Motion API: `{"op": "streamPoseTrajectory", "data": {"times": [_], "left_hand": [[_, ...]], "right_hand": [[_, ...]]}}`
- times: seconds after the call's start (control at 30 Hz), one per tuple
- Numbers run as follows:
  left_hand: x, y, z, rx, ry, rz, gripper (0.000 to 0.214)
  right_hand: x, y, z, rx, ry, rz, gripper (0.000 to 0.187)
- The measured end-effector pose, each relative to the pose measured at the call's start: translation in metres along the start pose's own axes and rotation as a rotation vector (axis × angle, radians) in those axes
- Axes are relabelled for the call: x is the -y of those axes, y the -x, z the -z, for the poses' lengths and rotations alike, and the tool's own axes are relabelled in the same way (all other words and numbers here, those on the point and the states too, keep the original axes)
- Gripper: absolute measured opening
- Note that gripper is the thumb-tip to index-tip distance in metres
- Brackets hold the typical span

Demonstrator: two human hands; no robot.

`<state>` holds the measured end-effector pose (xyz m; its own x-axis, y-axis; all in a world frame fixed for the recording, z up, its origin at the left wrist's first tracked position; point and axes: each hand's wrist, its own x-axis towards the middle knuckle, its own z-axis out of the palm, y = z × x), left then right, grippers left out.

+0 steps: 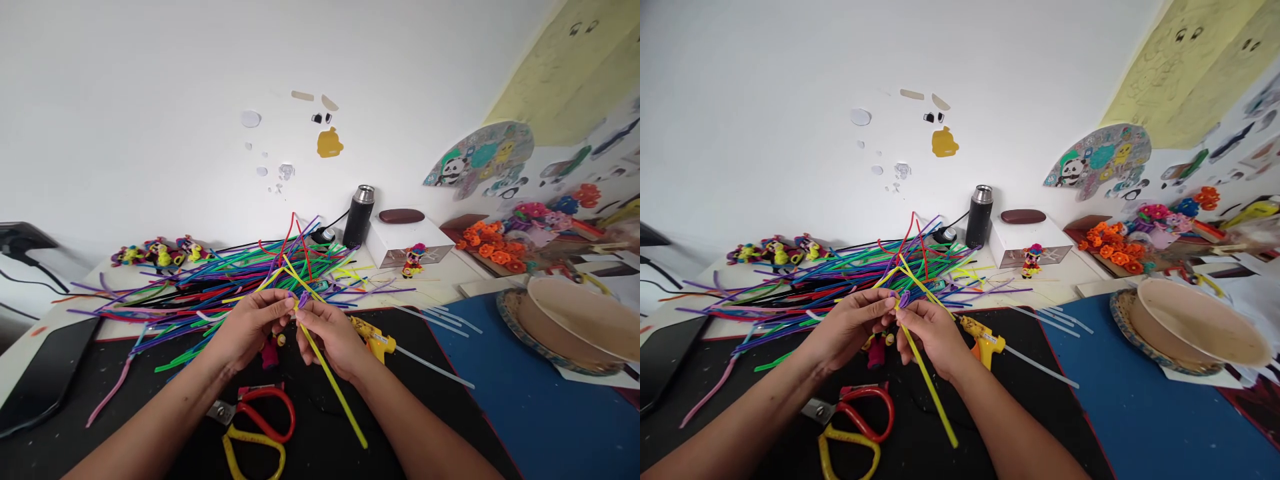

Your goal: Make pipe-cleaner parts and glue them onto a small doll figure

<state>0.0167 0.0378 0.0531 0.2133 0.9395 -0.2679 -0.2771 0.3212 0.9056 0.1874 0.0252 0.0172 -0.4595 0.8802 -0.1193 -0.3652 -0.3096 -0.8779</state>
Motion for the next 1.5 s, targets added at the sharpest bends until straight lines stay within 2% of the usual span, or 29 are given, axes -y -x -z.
{"op": "streamPoseTrajectory", "data": {"times": [0.17, 0.33, 0.53, 0.7, 0.93, 1.1, 1.27, 1.37, 1.5], "left_hand": [[-0.005, 0.002, 0.003, 0.071, 0.049, 0.086, 0.033], [-0.01, 0.006, 0.0, 0.12, 0.098, 0.186, 0.033], [-0.016, 0.006, 0.003, 0.156, 0.023, 0.21, 0.03], [-0.019, 0.005, 0.01, 0.203, -0.048, 0.229, 0.034], [-0.031, 0.005, 0.03, 0.31, -0.214, 0.207, 0.032], [-0.038, 0.009, 0.035, 0.343, -0.305, 0.203, 0.034], [-0.038, 0.012, 0.035, 0.427, -0.454, 0.215, 0.031], [-0.041, 0.013, 0.036, 0.482, -0.58, 0.216, 0.03], [-0.049, 0.017, 0.039, 0.472, -0.687, 0.18, 0.026]], "right_hand": [[0.004, 0.0, 0.002, 0.027, 0.03, 0.001, 0.047], [0.008, 0.002, 0.001, 0.021, 0.093, 0.049, 0.045], [0.005, 0.001, 0.002, -0.072, 0.222, 0.141, 0.042], [0.006, 0.003, 0.008, -0.09, 0.403, 0.219, 0.033], [0.027, 0.012, 0.006, 0.034, 0.536, 0.108, 0.037], [0.026, 0.015, 0.008, 0.11, 0.542, 0.022, 0.035], [0.017, 0.013, 0.011, 0.056, 0.546, -0.04, 0.031], [0.021, 0.012, 0.008, 0.072, 0.673, -0.042, 0.023], [0.034, 0.009, 0.0, 0.091, 0.855, -0.022, 0.023]]}}
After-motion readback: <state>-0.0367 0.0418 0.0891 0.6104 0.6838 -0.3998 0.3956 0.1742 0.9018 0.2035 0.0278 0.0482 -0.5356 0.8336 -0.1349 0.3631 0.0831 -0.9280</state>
